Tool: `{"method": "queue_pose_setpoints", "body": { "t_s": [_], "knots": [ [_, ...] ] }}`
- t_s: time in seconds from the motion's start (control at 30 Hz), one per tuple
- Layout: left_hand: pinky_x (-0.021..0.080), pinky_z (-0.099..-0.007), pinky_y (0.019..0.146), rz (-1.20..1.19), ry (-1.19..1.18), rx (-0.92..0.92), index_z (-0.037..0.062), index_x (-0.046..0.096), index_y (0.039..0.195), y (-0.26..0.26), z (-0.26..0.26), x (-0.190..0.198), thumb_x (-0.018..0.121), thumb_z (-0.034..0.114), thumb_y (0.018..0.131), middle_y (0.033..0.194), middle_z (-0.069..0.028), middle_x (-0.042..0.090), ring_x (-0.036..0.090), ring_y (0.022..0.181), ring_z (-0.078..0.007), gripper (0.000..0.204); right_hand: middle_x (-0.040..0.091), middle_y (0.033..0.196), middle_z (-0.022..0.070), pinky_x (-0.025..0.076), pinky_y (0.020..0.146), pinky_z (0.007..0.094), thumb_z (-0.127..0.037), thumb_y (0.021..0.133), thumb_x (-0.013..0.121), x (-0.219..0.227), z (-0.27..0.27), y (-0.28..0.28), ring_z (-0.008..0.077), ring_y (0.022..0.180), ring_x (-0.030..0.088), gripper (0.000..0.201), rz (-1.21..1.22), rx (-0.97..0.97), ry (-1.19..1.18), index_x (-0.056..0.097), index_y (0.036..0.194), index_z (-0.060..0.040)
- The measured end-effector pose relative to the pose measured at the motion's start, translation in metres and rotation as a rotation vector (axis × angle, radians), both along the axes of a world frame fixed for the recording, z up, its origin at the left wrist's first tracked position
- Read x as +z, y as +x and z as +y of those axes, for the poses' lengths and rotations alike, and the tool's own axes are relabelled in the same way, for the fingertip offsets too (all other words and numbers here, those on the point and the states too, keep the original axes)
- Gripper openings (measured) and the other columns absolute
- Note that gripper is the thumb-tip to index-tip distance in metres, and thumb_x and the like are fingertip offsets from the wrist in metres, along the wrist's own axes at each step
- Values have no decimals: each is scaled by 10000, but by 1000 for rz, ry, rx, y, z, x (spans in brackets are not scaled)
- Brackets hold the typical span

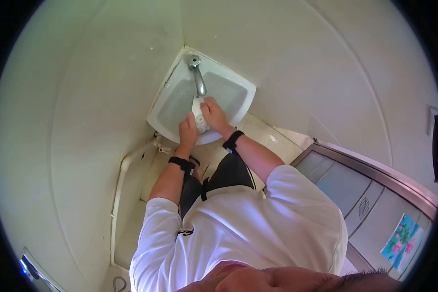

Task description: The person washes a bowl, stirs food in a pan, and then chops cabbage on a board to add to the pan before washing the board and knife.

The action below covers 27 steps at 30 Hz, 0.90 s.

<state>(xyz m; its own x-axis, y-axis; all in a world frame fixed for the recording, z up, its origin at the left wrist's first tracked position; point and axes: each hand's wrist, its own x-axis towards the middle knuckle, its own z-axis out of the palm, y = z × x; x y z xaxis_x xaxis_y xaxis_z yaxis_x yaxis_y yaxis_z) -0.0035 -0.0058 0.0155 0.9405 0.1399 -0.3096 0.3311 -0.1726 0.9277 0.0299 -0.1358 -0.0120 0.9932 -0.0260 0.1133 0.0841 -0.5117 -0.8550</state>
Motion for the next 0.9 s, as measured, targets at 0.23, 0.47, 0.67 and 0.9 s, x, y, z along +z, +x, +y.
{"method": "queue_pose_setpoints", "body": {
  "t_s": [0.23,0.47,0.67,0.9],
  "knots": [
    [489,-446,729,-34,193,-182,-40,653,1007,14,-5,-1,490,349,976,841,-254,657,659,794,-374,423,656,912,245,495,782,424,-379,963,478,-25,-3,34,363,869,645,462,749,6,262,619,994,60],
    [484,-448,826,136,267,-295,-26,640,1075,14,10,-4,558,366,922,987,-258,660,639,919,-418,429,657,881,273,489,770,471,-233,946,479,-32,-29,51,429,874,636,351,434,-131,-195,642,930,78],
    [468,-460,772,184,258,-212,-55,659,932,17,9,19,516,416,964,855,-266,657,631,860,-423,493,685,928,113,502,720,398,-174,956,483,-34,-25,26,232,803,635,296,696,-103,383,642,1054,55],
    [465,-425,683,35,127,-66,-80,633,803,10,-2,12,452,348,1014,695,-236,616,598,653,-318,511,643,1019,257,463,921,456,-209,959,484,29,20,3,393,1007,617,315,86,-103,-28,601,1105,45]
  ]
}}
